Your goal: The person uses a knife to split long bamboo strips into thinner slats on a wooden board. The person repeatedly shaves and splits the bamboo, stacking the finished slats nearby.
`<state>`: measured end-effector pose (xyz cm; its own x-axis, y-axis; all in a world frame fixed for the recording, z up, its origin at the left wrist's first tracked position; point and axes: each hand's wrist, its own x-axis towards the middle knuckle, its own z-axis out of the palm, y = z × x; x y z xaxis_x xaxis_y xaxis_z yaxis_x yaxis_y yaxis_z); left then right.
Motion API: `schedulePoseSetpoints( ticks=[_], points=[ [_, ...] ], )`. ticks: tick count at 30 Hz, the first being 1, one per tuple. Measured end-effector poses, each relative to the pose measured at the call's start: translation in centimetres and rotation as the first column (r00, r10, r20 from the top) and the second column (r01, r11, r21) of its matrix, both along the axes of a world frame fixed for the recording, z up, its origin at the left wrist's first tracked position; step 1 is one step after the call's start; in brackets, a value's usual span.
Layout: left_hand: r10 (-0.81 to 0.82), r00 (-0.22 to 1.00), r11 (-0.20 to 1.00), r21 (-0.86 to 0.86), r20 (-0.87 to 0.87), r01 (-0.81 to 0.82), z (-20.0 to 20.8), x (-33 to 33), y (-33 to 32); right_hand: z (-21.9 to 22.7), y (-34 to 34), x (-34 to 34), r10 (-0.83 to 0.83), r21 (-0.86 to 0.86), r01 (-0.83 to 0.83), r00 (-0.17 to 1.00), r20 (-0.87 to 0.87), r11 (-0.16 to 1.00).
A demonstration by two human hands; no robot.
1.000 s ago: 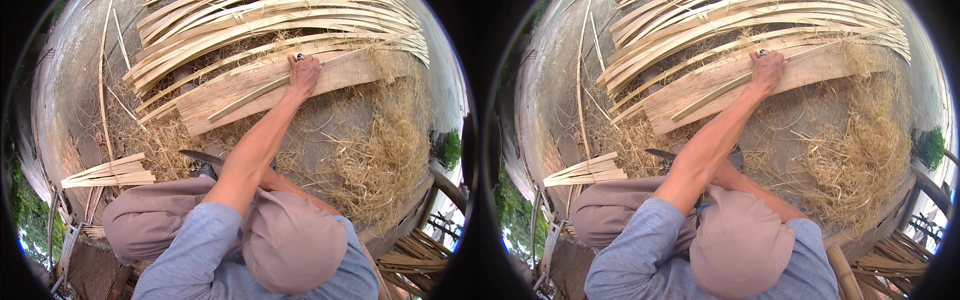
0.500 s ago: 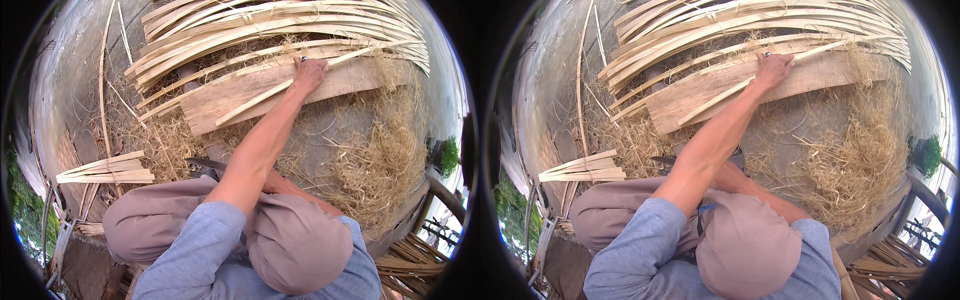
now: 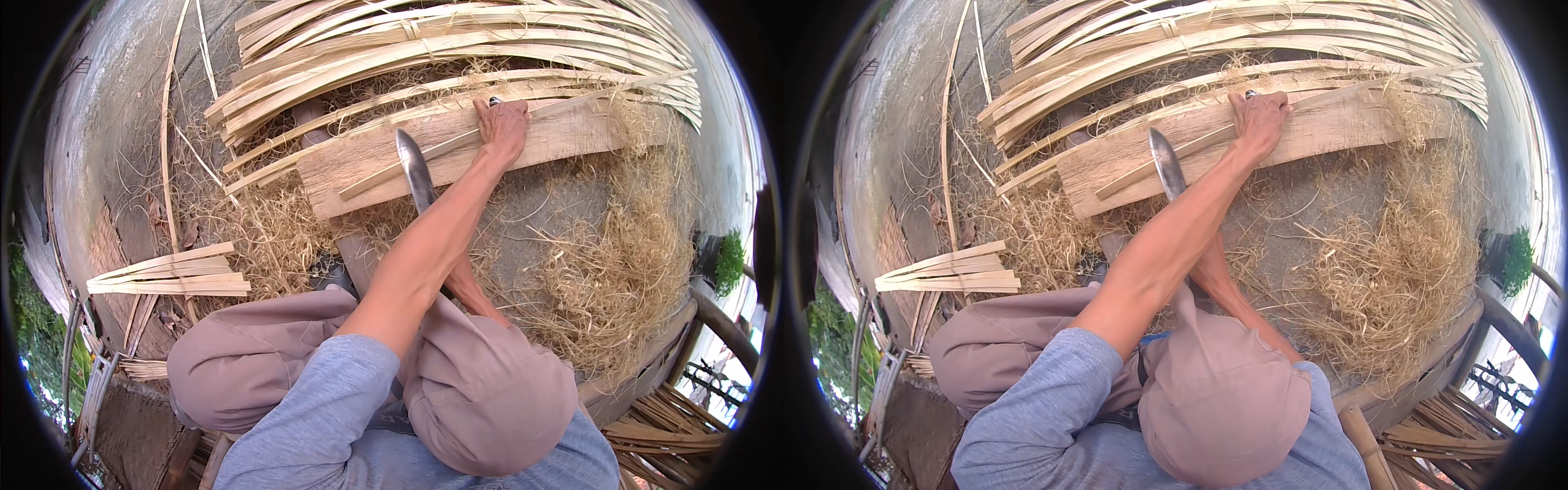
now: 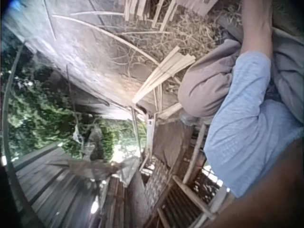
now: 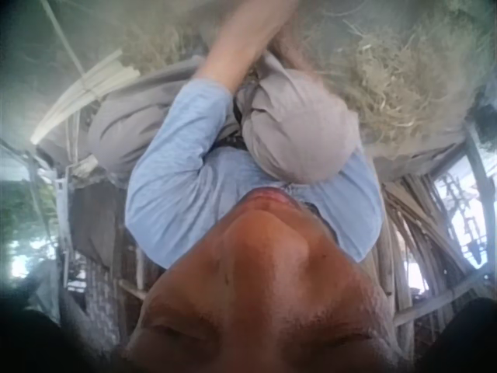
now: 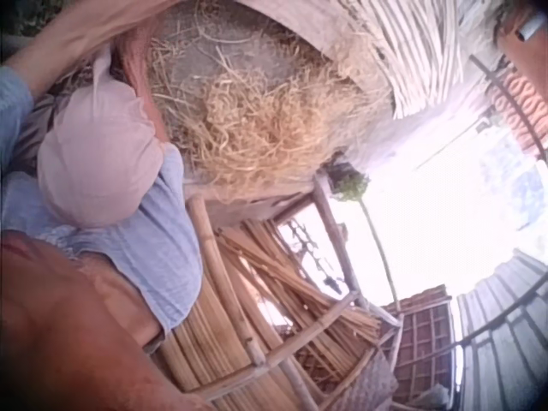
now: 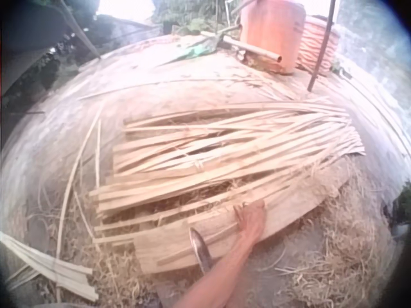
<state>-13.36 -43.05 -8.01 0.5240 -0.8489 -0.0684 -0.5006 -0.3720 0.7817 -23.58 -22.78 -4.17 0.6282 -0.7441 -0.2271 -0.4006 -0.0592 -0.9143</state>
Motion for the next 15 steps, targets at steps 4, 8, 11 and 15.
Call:
schedulePoseSetpoints(
  ticks=[4,8,11,15],
  points=[
    [-0.082,0.997,0.995,0.05,0.01,0.081,0.6,0.6,0.1,2.5,2.5,1.5,0.141,-0.023,-0.141,0.99,-0.004,0.99],
    [-0.112,0.992,0.992,-0.045,0.063,0.115,0.2,0.8,0.6,-0.1,-1.2,-0.5,0.039,0.167,-0.025,0.996,-0.082,0.986],
    [-0.071,0.991,0.988,-0.129,0.113,0.085,-1.3,1.0,0.7,-1.5,-3.2,-1.5,-0.127,0.283,0.159,0.984,-0.128,0.946],
    [-0.103,0.994,0.989,-0.099,0.036,0.106,-0.7,0.8,0.6,-0.9,0.6,-1.6,0.152,0.068,-0.143,0.976,-0.157,0.987]
  ],
)
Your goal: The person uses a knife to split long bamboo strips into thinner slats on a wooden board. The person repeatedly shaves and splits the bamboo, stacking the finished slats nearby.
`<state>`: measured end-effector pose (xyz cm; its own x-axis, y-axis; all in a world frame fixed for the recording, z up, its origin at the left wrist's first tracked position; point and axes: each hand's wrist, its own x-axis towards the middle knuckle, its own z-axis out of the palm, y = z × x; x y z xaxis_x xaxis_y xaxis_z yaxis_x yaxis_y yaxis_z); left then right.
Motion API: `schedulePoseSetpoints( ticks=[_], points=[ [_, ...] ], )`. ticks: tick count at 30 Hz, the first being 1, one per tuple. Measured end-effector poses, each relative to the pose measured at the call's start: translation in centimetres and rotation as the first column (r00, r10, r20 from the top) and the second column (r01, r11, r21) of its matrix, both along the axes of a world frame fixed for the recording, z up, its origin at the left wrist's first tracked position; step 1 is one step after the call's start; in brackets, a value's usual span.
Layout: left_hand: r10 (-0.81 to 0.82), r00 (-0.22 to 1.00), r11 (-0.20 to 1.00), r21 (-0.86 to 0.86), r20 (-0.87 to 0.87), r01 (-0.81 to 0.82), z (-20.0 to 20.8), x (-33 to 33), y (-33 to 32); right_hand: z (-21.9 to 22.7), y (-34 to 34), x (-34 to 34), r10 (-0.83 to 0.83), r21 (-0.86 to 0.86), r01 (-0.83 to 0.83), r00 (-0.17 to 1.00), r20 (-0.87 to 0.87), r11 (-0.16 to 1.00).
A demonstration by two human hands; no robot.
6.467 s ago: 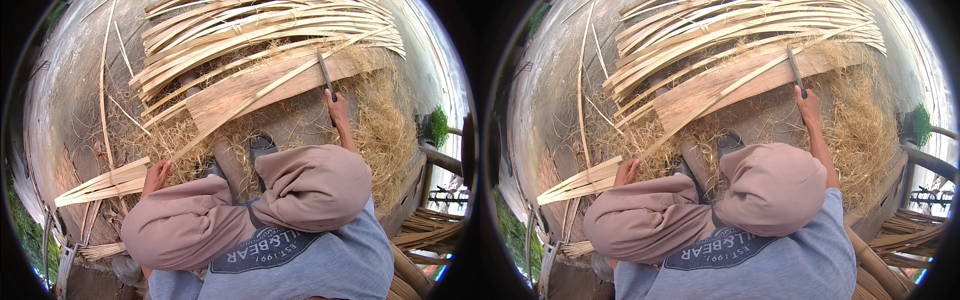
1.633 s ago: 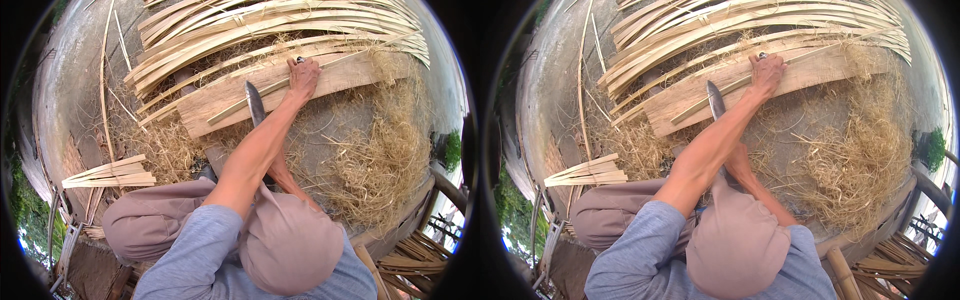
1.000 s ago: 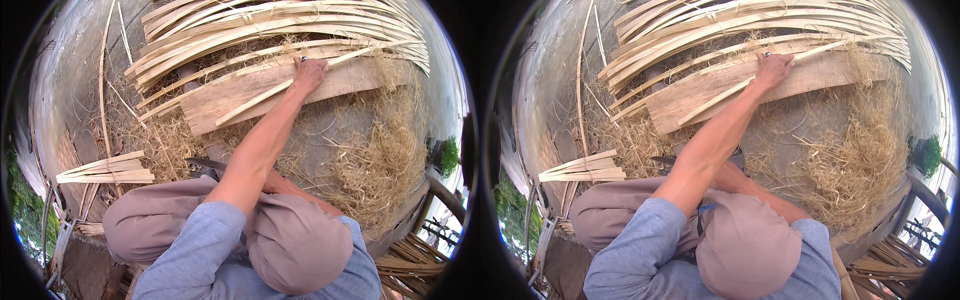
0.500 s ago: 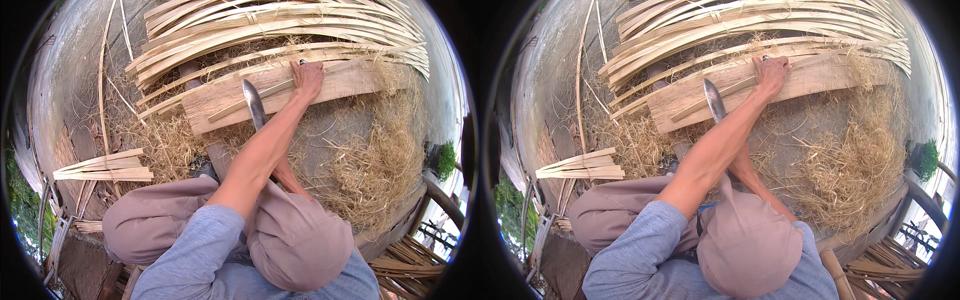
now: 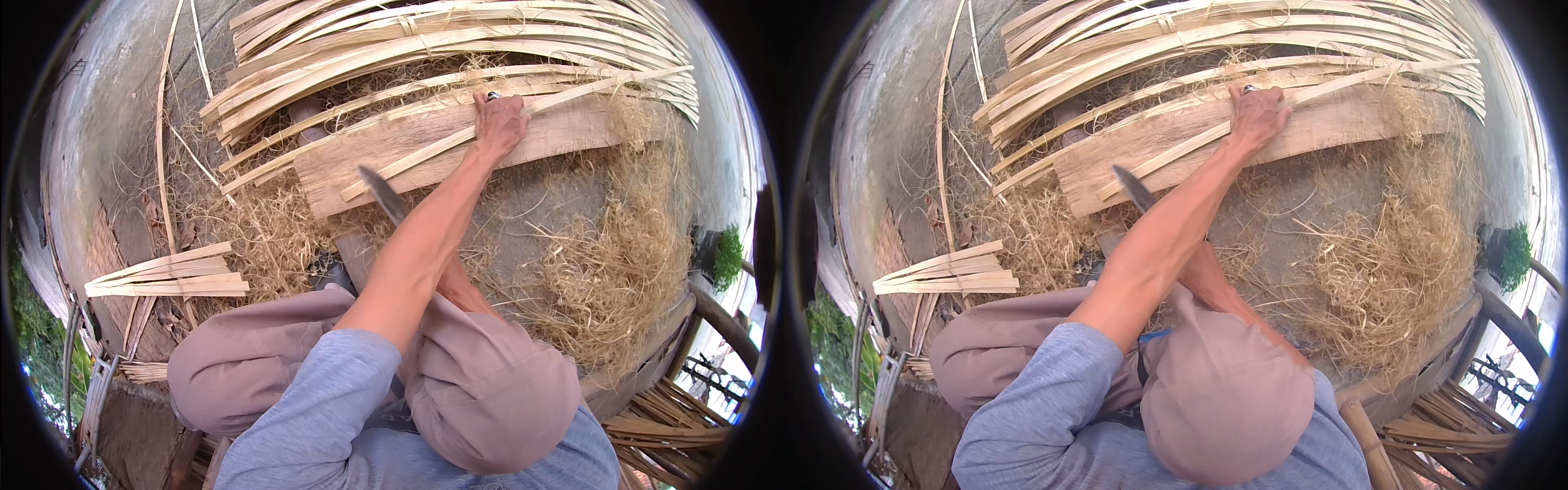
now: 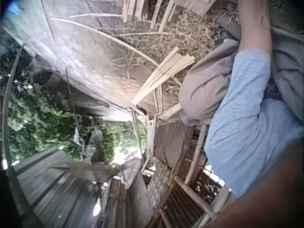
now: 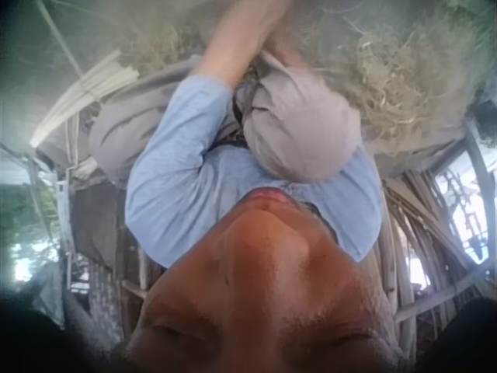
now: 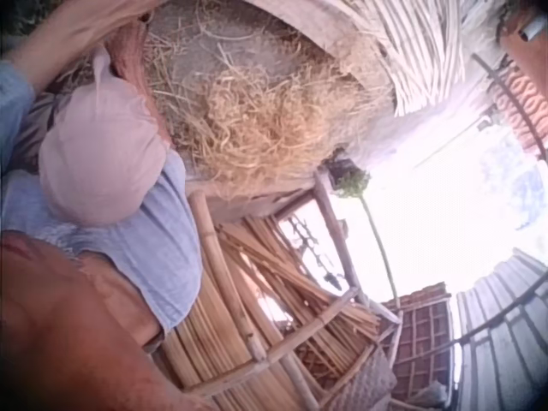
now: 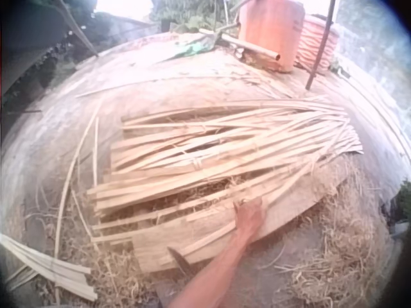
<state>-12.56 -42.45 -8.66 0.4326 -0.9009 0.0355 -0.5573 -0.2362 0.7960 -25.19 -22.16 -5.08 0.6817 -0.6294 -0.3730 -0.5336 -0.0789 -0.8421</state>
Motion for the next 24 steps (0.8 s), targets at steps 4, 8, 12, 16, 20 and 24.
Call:
schedulePoseSetpoints(
  ticks=[4,8,12,16,20,24],
  points=[
    [-0.017,0.998,0.998,-0.055,-0.053,0.014,0.3,0.3,0.3,-0.9,0.1,0.5,-0.13,0.037,0.126,0.986,0.106,0.991],
    [-0.015,1.0,0.999,-0.047,0.009,0.016,0.0,0.1,0.3,-1.4,-0.8,-0.4,-0.084,-0.049,0.092,0.985,0.151,0.995],
    [-0.025,1.0,0.999,-0.029,0.015,0.025,-0.2,0.4,0.5,-1.1,-2.3,-1.0,0.003,0.114,-0.004,1.0,0.007,0.993],
    [-0.009,1.0,0.998,-0.068,0.021,0.01,0.0,0.3,0.4,-1.4,-1.4,-0.6,-0.3,0.151,0.28,0.945,0.133,0.948],
    [-0.033,0.999,0.999,-0.034,-0.006,0.033,0.7,0.4,0.7,-0.8,-0.5,-1.1,-0.02,0.007,0.02,0.999,0.048,1.0],
    [0.01,0.999,0.993,-0.115,0.044,-0.005,-0.3,0.1,0.7,-1.9,-0.1,-1.1,0.074,0.07,-0.075,0.997,0.023,0.995]
  ],
)
